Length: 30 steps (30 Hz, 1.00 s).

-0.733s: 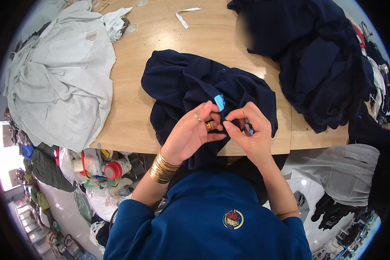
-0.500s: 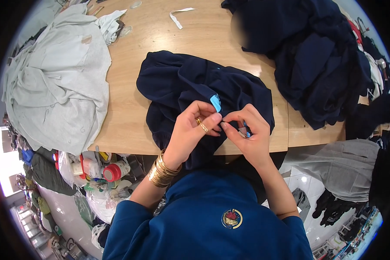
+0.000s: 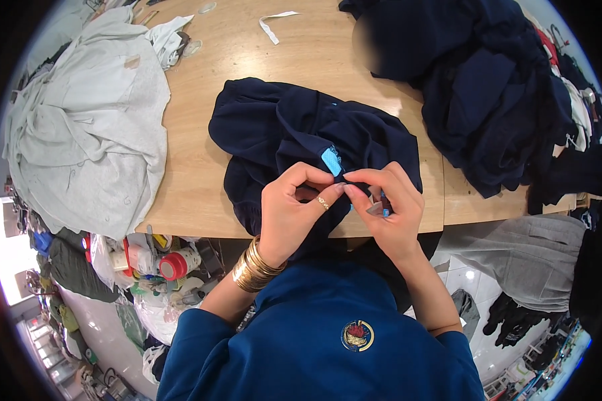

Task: Trimming loose threads from navy blue garments using industrial thread nippers.

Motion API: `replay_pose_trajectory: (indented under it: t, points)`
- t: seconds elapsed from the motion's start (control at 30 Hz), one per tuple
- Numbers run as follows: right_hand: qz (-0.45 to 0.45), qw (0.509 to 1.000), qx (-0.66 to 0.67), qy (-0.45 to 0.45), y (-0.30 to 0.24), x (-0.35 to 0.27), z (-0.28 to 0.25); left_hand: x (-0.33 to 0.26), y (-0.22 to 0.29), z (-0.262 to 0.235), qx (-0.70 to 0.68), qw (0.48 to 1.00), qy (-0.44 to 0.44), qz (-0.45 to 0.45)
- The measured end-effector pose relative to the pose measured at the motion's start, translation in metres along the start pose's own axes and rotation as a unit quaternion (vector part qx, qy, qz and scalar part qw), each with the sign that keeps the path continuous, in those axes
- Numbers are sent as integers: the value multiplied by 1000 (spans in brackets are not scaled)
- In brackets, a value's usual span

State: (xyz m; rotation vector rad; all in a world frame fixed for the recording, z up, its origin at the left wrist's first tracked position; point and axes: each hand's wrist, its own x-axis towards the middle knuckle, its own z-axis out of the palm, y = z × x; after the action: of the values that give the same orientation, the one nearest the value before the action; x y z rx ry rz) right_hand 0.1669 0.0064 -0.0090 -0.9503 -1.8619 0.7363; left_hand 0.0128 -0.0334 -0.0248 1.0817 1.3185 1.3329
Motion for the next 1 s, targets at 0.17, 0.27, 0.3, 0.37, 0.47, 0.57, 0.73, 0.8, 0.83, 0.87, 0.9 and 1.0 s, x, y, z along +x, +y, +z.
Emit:
replay_pose_trajectory:
  t: [0.17, 0.27, 0.3, 0.37, 0.47, 0.57, 0.73, 0.8, 0.83, 0.87, 0.9, 1.0]
  points:
    - [-26, 999, -19, 6, 2, -1, 4, -2, 6, 2, 114, 991, 6, 67]
    - [-23, 1000, -16, 2, 0, 0, 2, -2, 7, 3, 155, 981, 26, 113]
    - [-9, 1000, -5, -1, -1, 1, 2, -2, 8, 3, 160, 981, 18, 112]
    - [21, 1000, 14, 2, -1, 1, 0, -2, 10, 2, 167, 980, 12, 111]
    - [62, 997, 42, 3, 2, -3, -5, -1, 11, 2, 172, 978, 18, 116]
    - [77, 995, 68, -8, 4, -5, -9, -1, 10, 2, 173, 977, 24, 122]
    - [164, 983, 68, -53, -4, -6, -17, 1, 8, 1, 163, 977, 25, 131]
    - [150, 986, 67, -24, -1, -5, -15, 1, 8, 2, 155, 979, 33, 129]
    - [135, 989, 65, 5, 0, -4, -14, 1, 9, 2, 146, 980, 40, 126]
    - [135, 989, 64, 5, 2, -3, -17, 1, 9, 2, 145, 981, 40, 126]
    - [78, 996, -37, -38, 6, -3, -23, 1, 10, 2, 148, 980, 38, 127]
    - [14, 985, -154, -75, 9, -5, -23, 0, 12, 1, 156, 979, 34, 130]
